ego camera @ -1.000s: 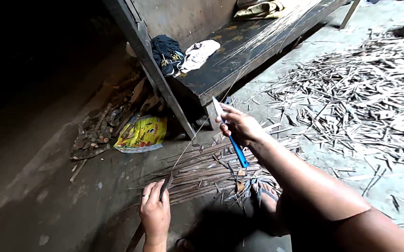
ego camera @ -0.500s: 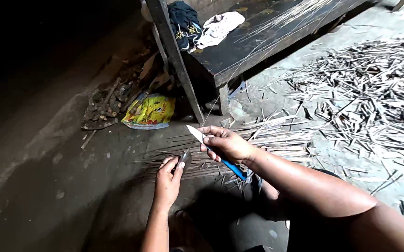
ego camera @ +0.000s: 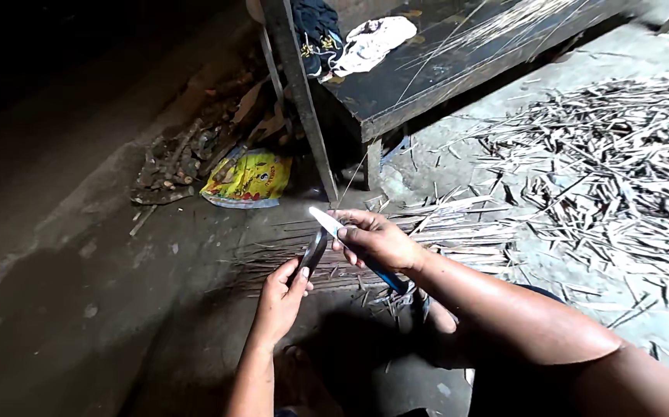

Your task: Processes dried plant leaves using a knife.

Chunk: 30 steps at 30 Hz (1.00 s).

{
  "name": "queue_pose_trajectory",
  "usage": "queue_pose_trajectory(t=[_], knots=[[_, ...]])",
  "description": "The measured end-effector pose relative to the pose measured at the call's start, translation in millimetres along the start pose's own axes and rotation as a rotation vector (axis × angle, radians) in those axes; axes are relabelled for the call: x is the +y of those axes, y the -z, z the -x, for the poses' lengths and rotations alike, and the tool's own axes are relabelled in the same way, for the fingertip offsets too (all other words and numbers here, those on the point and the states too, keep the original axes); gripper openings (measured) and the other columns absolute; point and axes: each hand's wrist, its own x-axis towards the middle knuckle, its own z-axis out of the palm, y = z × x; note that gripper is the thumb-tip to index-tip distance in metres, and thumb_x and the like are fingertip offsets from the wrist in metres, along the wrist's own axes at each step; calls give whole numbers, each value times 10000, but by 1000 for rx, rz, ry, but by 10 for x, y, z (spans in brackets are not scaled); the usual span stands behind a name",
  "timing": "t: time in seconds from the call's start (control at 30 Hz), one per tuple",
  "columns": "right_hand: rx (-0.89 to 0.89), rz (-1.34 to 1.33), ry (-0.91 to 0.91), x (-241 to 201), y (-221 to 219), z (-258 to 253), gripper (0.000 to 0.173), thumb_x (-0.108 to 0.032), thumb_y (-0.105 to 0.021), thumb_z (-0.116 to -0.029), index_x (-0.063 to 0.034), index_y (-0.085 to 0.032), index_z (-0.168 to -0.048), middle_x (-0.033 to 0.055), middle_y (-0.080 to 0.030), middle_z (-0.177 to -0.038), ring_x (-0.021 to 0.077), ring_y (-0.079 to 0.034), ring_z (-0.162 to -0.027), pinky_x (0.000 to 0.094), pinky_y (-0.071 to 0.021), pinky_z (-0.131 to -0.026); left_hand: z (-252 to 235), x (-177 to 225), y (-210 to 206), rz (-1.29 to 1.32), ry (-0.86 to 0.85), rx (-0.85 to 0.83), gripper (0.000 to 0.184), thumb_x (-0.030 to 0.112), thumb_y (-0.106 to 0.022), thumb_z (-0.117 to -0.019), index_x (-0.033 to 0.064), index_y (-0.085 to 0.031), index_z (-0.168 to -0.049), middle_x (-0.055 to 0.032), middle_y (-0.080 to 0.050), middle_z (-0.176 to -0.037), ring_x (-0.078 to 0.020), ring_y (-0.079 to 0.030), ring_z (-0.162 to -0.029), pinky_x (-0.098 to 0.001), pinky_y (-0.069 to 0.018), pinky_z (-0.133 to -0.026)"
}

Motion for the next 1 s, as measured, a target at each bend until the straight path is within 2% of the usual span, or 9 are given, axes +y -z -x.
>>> queue_pose_trajectory(t=[0.17, 0.3, 0.33, 0.4, 0.43, 0.5, 0.7, 0.87, 1.0], knots=[[71, -13, 49, -141, 157, -32, 437, -118, -479, -1070, -135, -501, -1506, 151, -705, -961, 139, -610, -579, 266, -542, -542, -6, -13, 18, 34, 19, -56, 189, 153, -574, -1019, 29, -716, -1004, -31, -725, -821, -124, -697, -679, -257, -608, -644], [60, -15, 10, -166, 159, -7, 401, -129, -469, -1073, -114, -511, -1471, 148, -705, -953, 138, -616, -579, 260, -539, -536, -45, -20, -2, 6, -3, 38, 146, 129, -616, -992, 47, -721, -932, 11, -681, -729, -76, -643, -608, -230, -567, -584], [47, -15, -6, -163, 152, 5, 361, -138, -464, -1074, -87, -526, -1427, 144, -706, -938, 136, -620, -578, 256, -535, -531, -53, -23, 1, 1, 2, 63, 143, 123, -616, -991, 47, -717, -922, 15, -673, -716, -73, -633, -592, -229, -559, -569], [0, -17, -26, -121, 137, 16, 248, -169, -460, -1079, -30, -573, -1252, 130, -716, -896, 130, -627, -566, 252, -527, -513, -64, -21, 16, -3, 20, 88, 150, 116, -606, -997, 46, -714, -920, 14, -666, -712, -75, -626, -586, -229, -553, -565], [-39, -17, -32, -89, 123, 15, 222, -185, -460, -1085, -22, -593, -1157, 120, -724, -879, 126, -630, -558, 251, -524, -504, -68, -20, 22, 1, 26, 95, 152, 112, -602, -1000, 45, -712, -919, 14, -665, -714, -75, -627, -592, -228, -554, -573], [-144, 9, -40, -27, 72, 21, 238, -214, -450, -1093, -36, -606, -1064, 87, -735, -866, 108, -636, -562, 244, -523, -504, -69, -10, 23, 10, 26, 112, 154, 104, -599, -1002, 43, -707, -910, 18, -660, -708, -70, -625, -596, -223, -549, -578], [-345, 129, -55, 175, -108, 57, 280, -252, -479, -1094, -38, -635, -1004, 53, -715, -774, 99, -628, -545, 250, -519, -487, -43, -9, 10, 79, -56, 107, 158, 51, -580, -976, 33, -736, -960, 7, -713, -780, -65, -651, -638, -234, -569, -596], [-339, 170, 25, 165, 52, -31, 275, -253, -501, -1088, -36, -646, -999, 39, -702, -750, 85, -607, -532, 235, -495, -474, -10, 33, 58, 157, -66, 59, 213, 131, -597, -1017, 48, -709, -856, 5, -657, -687, -91, -616, -562, -259, -551, -539], [-338, 200, 114, 155, 192, -83, 272, -258, -509, -1086, -43, -648, -994, 34, -698, -746, 76, -603, -535, 228, -487, -476, 14, 74, 83, 201, -8, -19, 257, 176, -565, -1040, 67, -694, -846, 7, -665, -700, -76, -605, -554, -227, -526, -524]])
